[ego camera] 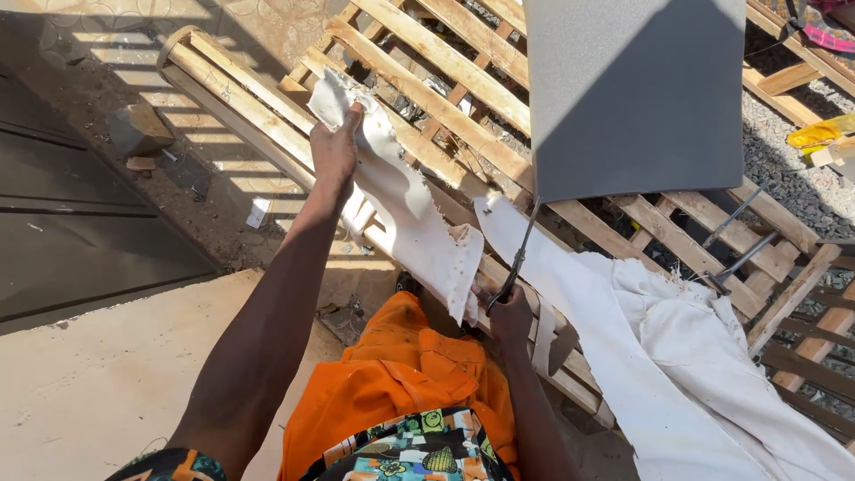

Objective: The person uses scissors to cut a large piece of white foam or upholstery batting laid out on wooden pallets in an outdoor workshop.

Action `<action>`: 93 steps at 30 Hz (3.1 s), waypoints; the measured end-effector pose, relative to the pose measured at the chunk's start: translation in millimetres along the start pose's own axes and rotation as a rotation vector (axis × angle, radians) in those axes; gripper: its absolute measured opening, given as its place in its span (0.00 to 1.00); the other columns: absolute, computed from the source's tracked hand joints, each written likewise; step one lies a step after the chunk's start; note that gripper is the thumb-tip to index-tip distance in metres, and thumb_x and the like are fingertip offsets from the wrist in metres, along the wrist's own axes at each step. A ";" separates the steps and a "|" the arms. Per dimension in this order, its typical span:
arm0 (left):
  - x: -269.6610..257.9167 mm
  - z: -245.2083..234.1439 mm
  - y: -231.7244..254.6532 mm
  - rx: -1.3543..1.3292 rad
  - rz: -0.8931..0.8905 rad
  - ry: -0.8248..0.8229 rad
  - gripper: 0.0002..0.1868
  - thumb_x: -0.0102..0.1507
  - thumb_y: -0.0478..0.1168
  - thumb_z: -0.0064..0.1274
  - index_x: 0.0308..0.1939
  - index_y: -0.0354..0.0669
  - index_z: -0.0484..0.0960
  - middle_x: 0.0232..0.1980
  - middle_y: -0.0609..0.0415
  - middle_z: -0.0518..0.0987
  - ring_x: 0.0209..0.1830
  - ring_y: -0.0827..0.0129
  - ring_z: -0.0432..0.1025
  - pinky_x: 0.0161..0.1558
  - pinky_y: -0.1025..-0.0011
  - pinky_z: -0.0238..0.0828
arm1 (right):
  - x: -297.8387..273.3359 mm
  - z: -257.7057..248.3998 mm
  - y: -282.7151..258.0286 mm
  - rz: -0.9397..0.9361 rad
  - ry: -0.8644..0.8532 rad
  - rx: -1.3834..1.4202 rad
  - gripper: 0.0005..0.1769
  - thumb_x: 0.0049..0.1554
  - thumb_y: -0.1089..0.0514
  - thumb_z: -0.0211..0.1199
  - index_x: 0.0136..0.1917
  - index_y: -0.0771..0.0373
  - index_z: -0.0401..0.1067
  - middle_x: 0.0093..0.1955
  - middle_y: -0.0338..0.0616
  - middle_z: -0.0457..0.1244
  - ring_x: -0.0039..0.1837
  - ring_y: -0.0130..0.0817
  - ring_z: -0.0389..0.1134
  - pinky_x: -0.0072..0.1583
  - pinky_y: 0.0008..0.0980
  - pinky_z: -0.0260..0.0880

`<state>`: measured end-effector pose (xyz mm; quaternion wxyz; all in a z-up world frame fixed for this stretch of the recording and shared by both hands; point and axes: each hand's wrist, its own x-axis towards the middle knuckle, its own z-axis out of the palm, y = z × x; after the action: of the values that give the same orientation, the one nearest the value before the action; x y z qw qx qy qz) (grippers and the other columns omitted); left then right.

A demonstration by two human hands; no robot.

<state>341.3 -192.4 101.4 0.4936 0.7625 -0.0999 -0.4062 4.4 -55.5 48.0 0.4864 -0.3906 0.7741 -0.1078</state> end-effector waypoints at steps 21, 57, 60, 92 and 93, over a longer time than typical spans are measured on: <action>158.2 -32.9 25.3 -0.137 0.283 0.082 0.29 0.62 0.50 0.62 0.59 0.34 0.75 0.59 0.43 0.84 0.62 0.47 0.78 0.67 0.45 0.74 | -82.9 -91.4 136.5 0.234 0.269 -0.211 0.25 0.51 0.43 0.74 0.49 0.63 0.72 0.44 0.46 0.67 0.46 0.41 0.66 0.47 0.43 0.64; -323.2 215.9 -301.3 1.043 -0.010 -1.320 0.22 0.63 0.52 0.52 0.54 0.44 0.84 0.39 0.52 0.88 0.44 0.65 0.83 0.48 0.65 0.78 | -153.9 -226.1 342.7 0.395 0.740 0.350 0.22 0.59 0.39 0.75 0.51 0.58 0.76 0.42 0.47 0.71 0.50 0.45 0.73 0.51 0.53 0.70; -365.2 234.9 -326.2 0.837 -0.286 -1.260 0.24 0.65 0.52 0.51 0.55 0.36 0.83 0.48 0.44 0.86 0.45 0.62 0.82 0.44 0.70 0.79 | -140.6 -267.9 394.5 0.369 0.750 0.339 0.23 0.60 0.39 0.74 0.51 0.60 0.76 0.40 0.46 0.70 0.48 0.44 0.72 0.50 0.51 0.69; -544.7 266.1 -336.6 0.359 -0.611 -1.380 0.11 0.63 0.42 0.64 0.32 0.38 0.85 0.25 0.51 0.79 0.26 0.73 0.72 0.26 0.77 0.69 | -58.6 -336.4 375.2 0.455 0.446 1.538 0.24 0.57 0.58 0.74 0.62 0.68 0.70 0.61 0.57 0.68 0.63 0.40 0.70 0.62 0.45 0.74; -538.5 272.0 -337.9 0.356 -0.615 -1.385 0.11 0.63 0.42 0.64 0.32 0.38 0.85 0.25 0.51 0.79 0.26 0.73 0.72 0.26 0.77 0.69 | -69.6 -345.3 362.2 0.455 0.453 1.536 0.24 0.57 0.58 0.74 0.62 0.68 0.70 0.61 0.57 0.68 0.63 0.40 0.70 0.62 0.45 0.74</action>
<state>-288.1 89.5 50.4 0.0537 0.3961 -0.2333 -0.8865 -450.3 163.6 70.3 0.4598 0.2470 0.6244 -0.5811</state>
